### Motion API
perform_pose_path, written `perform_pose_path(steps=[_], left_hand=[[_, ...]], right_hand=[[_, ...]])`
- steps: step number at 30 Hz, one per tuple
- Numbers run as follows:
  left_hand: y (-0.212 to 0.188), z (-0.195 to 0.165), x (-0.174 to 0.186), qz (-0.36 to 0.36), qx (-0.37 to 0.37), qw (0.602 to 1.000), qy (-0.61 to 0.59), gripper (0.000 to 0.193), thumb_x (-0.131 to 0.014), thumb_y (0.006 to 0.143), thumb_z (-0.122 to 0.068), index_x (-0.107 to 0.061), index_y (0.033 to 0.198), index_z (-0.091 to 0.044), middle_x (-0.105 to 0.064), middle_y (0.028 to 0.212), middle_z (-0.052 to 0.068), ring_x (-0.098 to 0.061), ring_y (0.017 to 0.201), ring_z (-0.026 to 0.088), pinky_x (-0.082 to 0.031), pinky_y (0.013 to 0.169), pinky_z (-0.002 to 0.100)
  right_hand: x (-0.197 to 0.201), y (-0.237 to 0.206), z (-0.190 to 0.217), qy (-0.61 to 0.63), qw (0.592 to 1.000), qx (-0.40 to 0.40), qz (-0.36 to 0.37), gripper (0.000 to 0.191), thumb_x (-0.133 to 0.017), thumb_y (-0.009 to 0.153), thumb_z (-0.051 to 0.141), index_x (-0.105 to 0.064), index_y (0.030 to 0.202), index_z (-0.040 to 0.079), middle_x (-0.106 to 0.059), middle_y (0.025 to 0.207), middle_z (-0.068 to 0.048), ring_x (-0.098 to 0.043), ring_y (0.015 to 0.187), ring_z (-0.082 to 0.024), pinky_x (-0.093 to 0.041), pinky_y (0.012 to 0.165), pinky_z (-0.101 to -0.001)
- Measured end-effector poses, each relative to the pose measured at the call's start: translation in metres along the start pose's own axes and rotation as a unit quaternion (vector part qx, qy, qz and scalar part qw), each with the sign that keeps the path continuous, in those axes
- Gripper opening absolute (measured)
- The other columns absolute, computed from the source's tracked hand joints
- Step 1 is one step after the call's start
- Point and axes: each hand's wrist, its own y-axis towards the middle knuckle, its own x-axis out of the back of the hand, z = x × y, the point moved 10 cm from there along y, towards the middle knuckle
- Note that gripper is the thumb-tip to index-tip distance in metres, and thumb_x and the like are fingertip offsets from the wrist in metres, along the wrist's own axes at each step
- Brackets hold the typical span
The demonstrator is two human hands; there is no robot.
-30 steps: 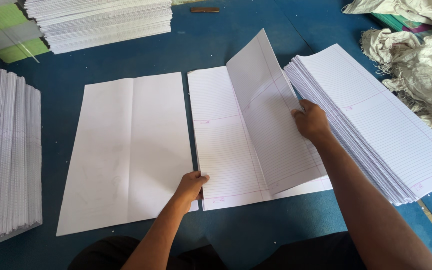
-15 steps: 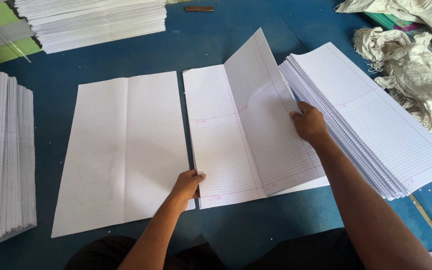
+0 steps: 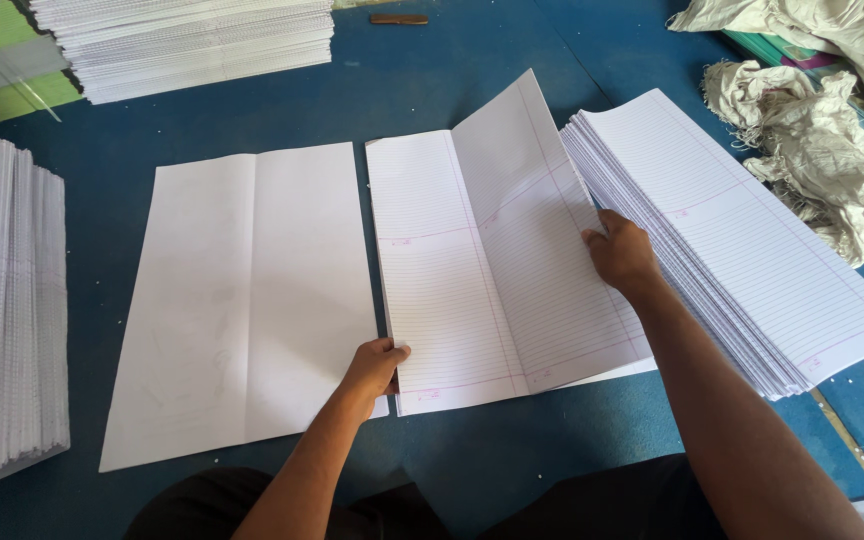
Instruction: The person sits on the floor and assembles notebooks by inserting printed pages into lined paper covers. They repeatedly pick up a printed sheet, fold it, and place it inside a cover, then stack the completed unit on a growing pile.
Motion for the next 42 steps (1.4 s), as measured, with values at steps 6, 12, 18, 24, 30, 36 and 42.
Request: perform_pose_path(steps=[6,12,18,24,30,36,42], left_hand=[[-0.002,-0.004,0.001,-0.004,-0.009,1.0,-0.001,0.034,-0.055,0.1,-0.022,-0.068,0.119,0.003,-0.074,0.101,0.017,-0.072,0.084,0.024,-0.061,0.077,0.037],[-0.013,-0.016,0.001,-0.022,-0.026,0.999,-0.002,0.034,-0.058,0.099,-0.025,-0.068,0.116,0.003,-0.073,0.099,0.016,-0.072,0.087,0.023,-0.06,0.078,0.036],[-0.022,-0.027,-0.005,-0.014,-0.042,0.999,-0.026,0.035,-0.059,0.097,-0.027,-0.069,0.113,0.002,-0.074,0.099,0.016,-0.073,0.091,0.023,-0.06,0.082,0.038],[-0.027,-0.028,-0.004,-0.029,-0.035,0.999,-0.002,0.035,-0.058,0.097,-0.029,-0.07,0.112,0.0,-0.075,0.099,0.015,-0.074,0.092,0.023,-0.059,0.084,0.037],[-0.025,-0.029,-0.006,-0.014,-0.042,0.999,-0.032,0.034,-0.059,0.096,-0.028,-0.071,0.112,-0.001,-0.075,0.099,0.015,-0.074,0.094,0.023,-0.06,0.085,0.037],[-0.027,-0.035,-0.009,-0.008,-0.061,0.997,-0.039,0.033,-0.06,0.095,-0.029,-0.07,0.11,-0.002,-0.076,0.097,0.014,-0.075,0.095,0.022,-0.061,0.087,0.036],[-0.035,-0.06,-0.029,0.021,-0.112,0.992,-0.056,0.036,-0.064,0.09,-0.037,-0.069,0.103,-0.003,-0.073,0.095,0.015,-0.073,0.095,0.024,-0.059,0.089,0.04]], right_hand=[[-0.004,0.006,-0.01,0.0,1.0,-0.002,-0.001,0.058,-0.059,0.1,0.03,-0.048,0.147,-0.002,-0.061,0.134,-0.03,-0.059,0.127,-0.042,-0.047,0.108,-0.0505],[-0.007,0.014,-0.02,-0.01,1.0,-0.003,-0.001,0.059,-0.06,0.1,0.031,-0.048,0.146,-0.003,-0.06,0.134,-0.031,-0.058,0.126,-0.042,-0.047,0.107,-0.0502],[-0.006,0.014,-0.029,-0.008,1.0,-0.029,0.006,0.059,-0.06,0.1,0.031,-0.049,0.147,-0.002,-0.063,0.132,-0.03,-0.061,0.124,-0.041,-0.048,0.107,-0.0502],[-0.006,0.013,-0.033,-0.001,0.999,-0.044,0.002,0.058,-0.06,0.1,0.031,-0.048,0.147,-0.001,-0.062,0.133,-0.028,-0.061,0.124,-0.039,-0.048,0.105,-0.0507],[-0.006,0.014,-0.039,-0.008,0.998,-0.058,0.003,0.058,-0.06,0.1,0.031,-0.049,0.148,0.0,-0.063,0.134,-0.027,-0.062,0.124,-0.038,-0.048,0.107,-0.0498],[-0.007,0.012,-0.041,-0.008,0.996,-0.084,0.006,0.058,-0.061,0.1,0.031,-0.049,0.148,0.001,-0.063,0.134,-0.027,-0.062,0.124,-0.038,-0.049,0.106,-0.0495],[-0.006,0.013,-0.042,0.001,0.997,-0.083,0.004,0.058,-0.062,0.099,0.031,-0.05,0.148,0.002,-0.063,0.132,-0.026,-0.062,0.124,-0.038,-0.049,0.106,-0.0491]])
